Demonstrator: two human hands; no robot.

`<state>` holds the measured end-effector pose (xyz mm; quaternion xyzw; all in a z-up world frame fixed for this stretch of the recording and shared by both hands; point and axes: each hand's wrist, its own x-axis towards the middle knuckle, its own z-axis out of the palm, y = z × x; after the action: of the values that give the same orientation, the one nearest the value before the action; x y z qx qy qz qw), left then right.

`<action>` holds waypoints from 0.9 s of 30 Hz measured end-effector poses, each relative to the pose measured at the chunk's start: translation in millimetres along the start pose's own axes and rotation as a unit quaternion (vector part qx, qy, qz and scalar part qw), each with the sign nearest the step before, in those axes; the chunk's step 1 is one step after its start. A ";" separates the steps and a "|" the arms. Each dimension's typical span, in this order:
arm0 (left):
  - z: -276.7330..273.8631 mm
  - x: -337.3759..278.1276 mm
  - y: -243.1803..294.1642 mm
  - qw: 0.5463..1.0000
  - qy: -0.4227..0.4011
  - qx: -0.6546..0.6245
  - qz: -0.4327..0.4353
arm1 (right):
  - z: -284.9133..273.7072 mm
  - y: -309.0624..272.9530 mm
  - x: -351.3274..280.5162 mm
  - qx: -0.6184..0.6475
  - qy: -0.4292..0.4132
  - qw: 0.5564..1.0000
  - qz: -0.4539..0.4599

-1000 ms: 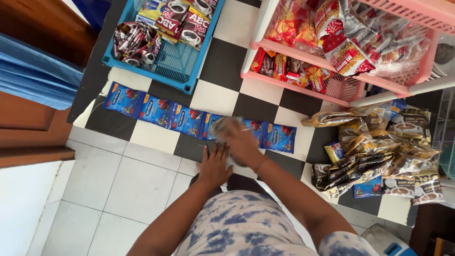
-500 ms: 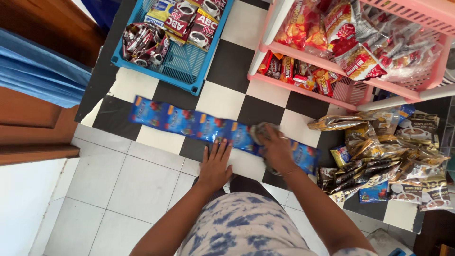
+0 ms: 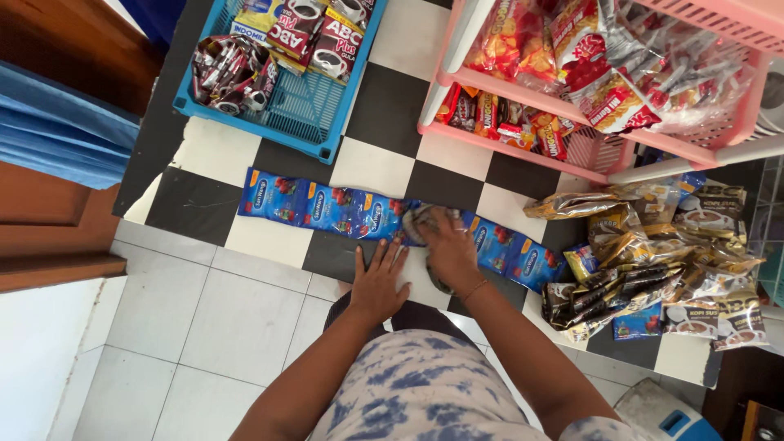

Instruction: The person wipes the floor with a cloth and then picks up multiple snack packages, wiping each one before placing them into a blue basket. The person handles ABC Plus and Indomilk packages, cleaning them one by one and stacking them in the basket.

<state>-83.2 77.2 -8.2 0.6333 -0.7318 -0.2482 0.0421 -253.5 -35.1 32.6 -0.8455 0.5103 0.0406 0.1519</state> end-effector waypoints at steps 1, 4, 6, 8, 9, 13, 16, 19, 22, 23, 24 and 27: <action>-2.2 1.1 0.0 1.000 -0.002 -0.003 -0.002 | -2.4 4.6 6.3 0.021 0.021 0.999 0.022; -5.1 -2.7 2.6 1.000 0.003 -0.005 -0.002 | 0.5 3.7 11.4 0.034 0.082 0.996 0.029; -6.7 -3.9 3.4 1.000 -0.011 -0.002 -0.006 | 6.1 -3.2 9.5 0.019 0.080 0.996 -0.024; -7.4 -3.0 3.8 0.999 -0.044 0.004 -0.016 | 8.9 -5.5 6.4 -0.004 0.036 0.992 -0.117; -7.7 -1.7 3.5 1.000 -0.028 0.000 -0.008 | 8.0 -3.8 7.3 0.005 0.049 0.992 -0.113; -2.9 -4.4 -0.3 1.000 0.020 0.000 0.009 | -2.6 11.0 21.3 0.030 0.109 0.992 -0.054; 2.1 -4.3 0.1 0.999 0.039 -0.005 0.020 | -7.7 10.0 30.7 0.037 0.119 0.992 -0.019; 3.4 -1.2 -0.9 1.000 -0.007 0.008 0.002 | 3.4 -26.2 32.3 0.028 0.099 0.989 -0.104; 7.2 0.5 -1.7 0.999 -0.030 0.016 -0.002 | 16.5 -52.5 33.4 -0.009 0.117 0.967 -0.227; 8.3 1.0 -3.1 0.999 -0.028 0.016 0.001 | 18.5 -54.7 37.0 -0.004 0.109 0.972 -0.211; 9.6 0.7 -4.7 0.999 -0.027 0.018 0.003 | 19.3 -53.9 41.8 0.002 0.099 0.976 -0.194; 15.1 -0.6 -5.7 1.000 0.013 0.015 0.024 | 15.3 -36.4 59.8 0.033 0.106 0.988 -0.108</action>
<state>-83.6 82.0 -23.6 0.6195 -0.7495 -0.2284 0.0480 -191.9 -65.7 12.5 -0.8895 0.4306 -0.0828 0.1285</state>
